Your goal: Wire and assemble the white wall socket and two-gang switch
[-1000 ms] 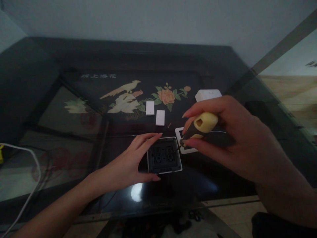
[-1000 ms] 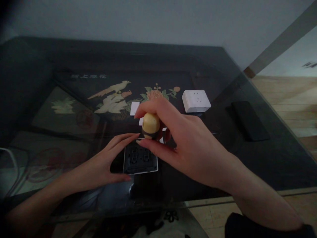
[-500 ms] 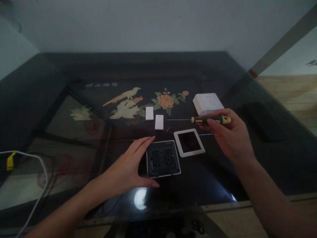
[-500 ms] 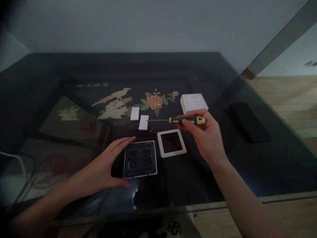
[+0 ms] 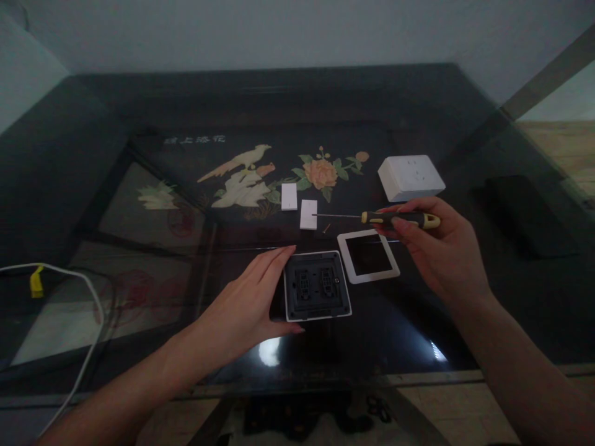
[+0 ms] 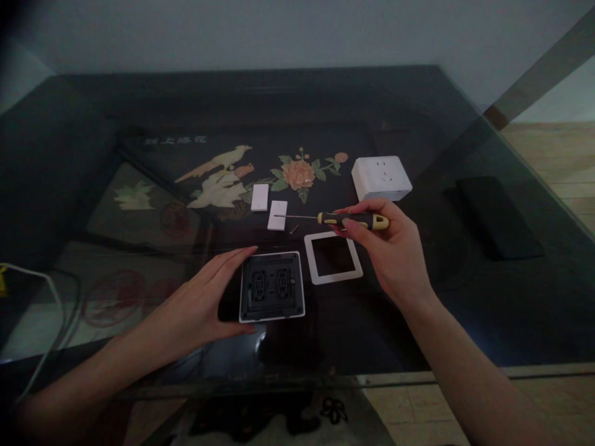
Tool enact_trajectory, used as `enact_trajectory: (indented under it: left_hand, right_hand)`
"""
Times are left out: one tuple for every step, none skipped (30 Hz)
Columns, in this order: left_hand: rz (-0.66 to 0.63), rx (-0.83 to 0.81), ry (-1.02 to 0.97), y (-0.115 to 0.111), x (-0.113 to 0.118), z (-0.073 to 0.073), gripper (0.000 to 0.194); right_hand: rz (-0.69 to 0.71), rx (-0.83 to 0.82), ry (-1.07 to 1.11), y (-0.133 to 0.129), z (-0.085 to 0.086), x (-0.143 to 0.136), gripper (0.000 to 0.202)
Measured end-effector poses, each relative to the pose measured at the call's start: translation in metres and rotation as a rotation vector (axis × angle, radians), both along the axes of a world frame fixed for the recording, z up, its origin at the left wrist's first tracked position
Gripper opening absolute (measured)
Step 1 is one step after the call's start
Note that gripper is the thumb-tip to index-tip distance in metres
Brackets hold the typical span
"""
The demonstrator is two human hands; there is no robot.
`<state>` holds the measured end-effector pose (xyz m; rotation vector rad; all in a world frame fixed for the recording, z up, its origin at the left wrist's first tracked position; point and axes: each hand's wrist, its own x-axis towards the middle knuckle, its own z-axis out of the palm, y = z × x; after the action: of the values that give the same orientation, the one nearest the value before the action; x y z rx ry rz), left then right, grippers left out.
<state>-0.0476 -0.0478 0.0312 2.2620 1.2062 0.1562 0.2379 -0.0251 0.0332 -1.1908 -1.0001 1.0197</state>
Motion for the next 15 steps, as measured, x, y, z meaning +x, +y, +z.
enact_trajectory:
  left_hand:
    - [0.001,-0.008,-0.001,-0.0002,-0.0002,0.0008,0.108]
    - [0.002,-0.018,-0.002,-0.0003,-0.0003,0.0018,0.108]
    - [0.002,-0.026,-0.002,-0.0004,-0.0004,0.0027,0.107]
    - [0.001,-0.029,-0.005,-0.0005,-0.0005,0.0036,0.104]
    - [-0.001,-0.026,-0.008,-0.0007,-0.0004,0.0042,0.101]
    - [-0.002,-0.019,-0.011,-0.0009,-0.0004,0.0045,0.098]
    - [-0.003,-0.01,-0.016,-0.0012,-0.0002,0.0045,0.096]
    - [-0.005,0.0,-0.022,-0.0015,0.0001,0.0042,0.094]
    - [-0.006,0.009,-0.028,-0.0017,0.0004,0.0037,0.092]
    - [-0.007,0.017,-0.034,-0.0019,0.0007,0.0029,0.091]
    - [-0.01,0.024,-0.04,-0.002,0.001,0.0021,0.09]
    - [-0.013,0.032,-0.047,-0.002,0.0013,0.0012,0.09]
    - [-0.017,0.041,-0.052,-0.002,0.0015,0.0004,0.089]
    - [-0.023,0.049,-0.055,-0.0019,0.0017,-0.0003,0.088]
    - [-0.029,0.059,-0.057,-0.0017,0.0017,-0.0007,0.088]
  right_hand:
    - [0.002,-0.003,-0.001,0.0,-0.0003,-0.0005,0.016]
    - [0.005,-0.007,0.0,0.0001,-0.0005,-0.0008,0.017]
    - [0.009,-0.008,0.0,0.0001,-0.0008,-0.001,0.017]
    - [0.013,-0.007,0.001,0.0001,-0.001,-0.0012,0.017]
    - [0.015,-0.004,0.003,0.0001,-0.0011,-0.0014,0.016]
    - [0.017,0.001,0.004,-0.0001,-0.0011,-0.0015,0.016]
    - [0.019,0.003,0.003,-0.0003,-0.001,-0.0018,0.016]
    - [0.02,0.001,0.0,-0.0007,-0.0009,-0.0021,0.016]
    - [0.02,-0.001,-0.002,-0.001,-0.0008,-0.0025,0.016]
    - [0.022,-0.005,-0.004,-0.0014,-0.0007,-0.003,0.016]
    - [0.025,-0.007,-0.006,-0.0017,-0.0007,-0.0035,0.016]
    - [0.027,-0.007,-0.007,-0.0019,-0.0007,-0.0041,0.016]
    - [0.028,-0.004,-0.006,-0.002,-0.0007,-0.0046,0.016]
    - [0.028,0.0,-0.005,-0.0021,-0.0007,-0.0052,0.016]
    - [0.028,0.002,-0.003,-0.0021,-0.0006,-0.0057,0.016]
